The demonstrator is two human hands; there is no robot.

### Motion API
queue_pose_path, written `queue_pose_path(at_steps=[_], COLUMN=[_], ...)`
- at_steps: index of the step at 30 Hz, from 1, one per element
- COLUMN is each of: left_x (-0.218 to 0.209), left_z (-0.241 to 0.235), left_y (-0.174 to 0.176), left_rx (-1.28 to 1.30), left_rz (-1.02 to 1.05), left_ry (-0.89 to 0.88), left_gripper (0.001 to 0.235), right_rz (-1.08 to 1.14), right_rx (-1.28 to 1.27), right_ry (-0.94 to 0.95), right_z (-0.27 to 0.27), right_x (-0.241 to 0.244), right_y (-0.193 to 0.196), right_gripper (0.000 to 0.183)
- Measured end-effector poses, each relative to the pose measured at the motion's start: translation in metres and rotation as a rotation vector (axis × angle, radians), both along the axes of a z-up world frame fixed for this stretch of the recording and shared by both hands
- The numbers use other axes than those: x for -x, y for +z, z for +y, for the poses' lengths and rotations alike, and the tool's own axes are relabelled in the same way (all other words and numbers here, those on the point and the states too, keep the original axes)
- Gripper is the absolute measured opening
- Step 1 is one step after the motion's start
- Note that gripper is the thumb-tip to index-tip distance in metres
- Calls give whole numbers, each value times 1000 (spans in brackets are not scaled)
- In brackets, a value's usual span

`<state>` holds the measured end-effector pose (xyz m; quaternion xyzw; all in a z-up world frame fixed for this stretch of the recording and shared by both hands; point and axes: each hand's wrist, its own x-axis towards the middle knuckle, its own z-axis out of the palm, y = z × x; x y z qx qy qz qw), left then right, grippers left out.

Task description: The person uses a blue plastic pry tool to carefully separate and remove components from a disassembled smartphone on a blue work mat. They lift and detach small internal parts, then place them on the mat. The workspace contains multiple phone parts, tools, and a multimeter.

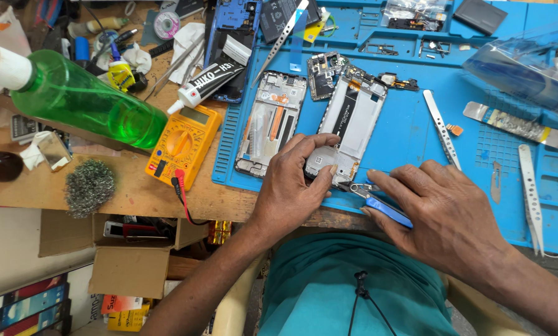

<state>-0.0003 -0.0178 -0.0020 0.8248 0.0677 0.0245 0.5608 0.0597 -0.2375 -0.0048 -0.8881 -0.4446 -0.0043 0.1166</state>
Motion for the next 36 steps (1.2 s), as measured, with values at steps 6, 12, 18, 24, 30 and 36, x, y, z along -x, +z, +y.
queue_pose_path(at_steps=[6, 12, 18, 24, 30, 36], left_x=[1, 6, -1, 0, -10, -9], left_z=[1, -18, -33, -38, -55, -51], left_y=[4, 11, 11, -1, -20, -25], left_rx=[-177, -791, -593, -165, 608, 563], left_rz=[-85, -338, -340, -174, -62, -101], left_ry=[-19, 96, 78, 12, -4, 8], left_gripper=[36, 43, 38, 37, 24, 23], right_rz=[35, 12, -60, -103, -185, 403], right_rx=[-294, -476, -485, -505, -540, -763], right_ry=[-33, -94, -158, -170, -65, -250], right_z=[-10, -19, -13, -20, -26, -37], right_x=[-1, 0, 4, 3, 11, -2], right_y=[1, -2, -9, -15, -6, 0], right_gripper=[65, 64, 64, 64, 75, 31])
